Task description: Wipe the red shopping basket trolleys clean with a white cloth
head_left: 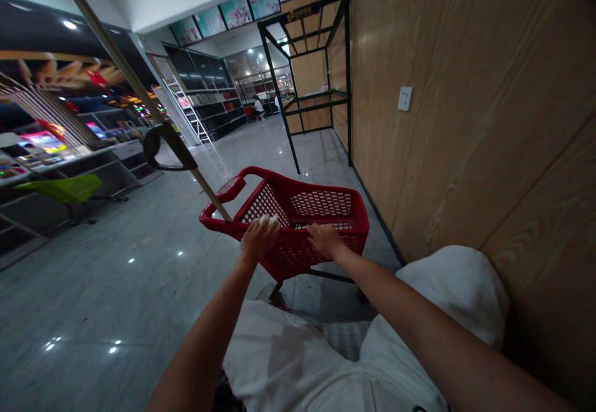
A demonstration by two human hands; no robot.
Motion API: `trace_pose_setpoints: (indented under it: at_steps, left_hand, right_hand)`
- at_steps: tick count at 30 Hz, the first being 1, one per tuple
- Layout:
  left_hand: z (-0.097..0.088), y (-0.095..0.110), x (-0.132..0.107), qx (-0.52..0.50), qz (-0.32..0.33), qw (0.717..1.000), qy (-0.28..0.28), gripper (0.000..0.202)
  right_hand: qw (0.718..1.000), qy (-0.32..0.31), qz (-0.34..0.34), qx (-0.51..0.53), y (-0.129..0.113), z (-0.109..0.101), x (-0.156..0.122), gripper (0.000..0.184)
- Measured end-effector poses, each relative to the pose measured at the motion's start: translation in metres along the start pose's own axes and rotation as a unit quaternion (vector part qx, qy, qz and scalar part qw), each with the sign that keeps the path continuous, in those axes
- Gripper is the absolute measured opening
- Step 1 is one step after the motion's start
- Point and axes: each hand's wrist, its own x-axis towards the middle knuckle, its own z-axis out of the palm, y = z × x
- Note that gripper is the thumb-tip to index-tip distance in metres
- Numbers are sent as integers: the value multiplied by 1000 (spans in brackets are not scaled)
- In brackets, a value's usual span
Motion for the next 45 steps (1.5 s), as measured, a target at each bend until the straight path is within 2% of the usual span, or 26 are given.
trace_pose_setpoints:
  at_steps: [3, 5, 6, 8, 12, 14, 15, 17, 18, 19, 21, 23, 24, 26, 28, 30, 32, 34, 36, 37, 38, 40, 41, 45]
  left_hand:
    - [-8, -32, -12, 11, -28, 999, 31, 23]
    - [-6, -31, -13, 17, -81, 994, 69, 23]
    - [-3, -23, -11, 20, -113, 990, 85, 23]
    - [6, 8, -4, 25, -166, 981, 102, 23]
    - [25, 85, 16, 0, -177, 981, 82, 26]
    - [30, 102, 22, -6, -181, 980, 79, 29]
    - [29, 102, 23, -10, -157, 985, 70, 29]
    - [21, 80, 19, -24, -65, 997, 36, 28]
    - [15, 61, 15, -36, -4, 999, 16, 26]
    - [7, 39, 10, -39, 17, 999, 9, 23]
    - [-8, -7, -2, -30, -11, 999, 21, 21]
    - [-19, -41, -11, -23, -1, 1000, 13, 23]
    - [-22, -51, -14, -20, 5, 1000, 9, 24]
    - [-21, -52, -15, -12, -29, 999, 28, 25]
    - [-13, -32, -11, 2, -114, 991, 72, 26]
    - [-1, 2, -3, 6, -166, 982, 90, 27]
    - [11, 43, 7, -12, -141, 988, 59, 27]
    - [22, 79, 16, -24, -160, 985, 58, 28]
    - [28, 101, 22, -30, -169, 984, 58, 29]
    - [28, 103, 23, -34, -156, 986, 54, 30]
    - [27, 100, 23, -37, -131, 990, 46, 31]
    - [20, 75, 17, -42, -61, 997, 31, 32]
    - [14, 56, 12, -41, -29, 998, 28, 32]
    - [-10, -27, -12, -11, -22, 999, 46, 29]
  right_hand:
    - [999, 27, -16, 15, -5, 2, -4, 47]
    - [998, 47, -32, 29, -10, 4, -6, 52]
    - [997, 53, -38, 34, -12, 5, -6, 54]
    - [996, 61, -45, 42, -15, 6, -8, 54]
    - [996, 63, -43, 48, -13, 9, -10, 51]
    - [997, 56, -43, 43, -10, 9, -11, 48]
    - [997, 52, -42, 39, -8, 9, -12, 47]
    - [998, 46, -41, 34, -5, 6, -13, 44]
    - [998, 46, -41, 33, -5, 5, -13, 44]
    - [997, 49, -42, 33, -5, 4, -14, 43]
    - [997, 57, -44, 37, -6, 3, -14, 44]
    - [996, 63, -46, 42, -9, 4, -14, 46]
    - [996, 65, -47, 44, -10, 5, -14, 47]
    - [996, 68, -48, 46, -12, 7, -14, 48]
    - [995, 70, -48, 45, -13, 8, -14, 48]
    - [996, 70, -47, 44, -13, 7, -14, 48]
    - [996, 66, -43, 43, -12, 6, -15, 47]
    - [996, 60, -41, 42, -10, 4, -16, 46]
    - [997, 50, -45, 38, -9, 3, -17, 44]
    - [997, 45, -47, 36, -8, 3, -17, 44]
    - [998, 41, -46, 34, -8, 3, -17, 43]
    - [998, 35, -42, 31, -7, 3, -17, 43]
    - [998, 33, -40, 31, -7, 3, -17, 43]
    - [998, 40, -38, 36, -10, 3, -16, 44]
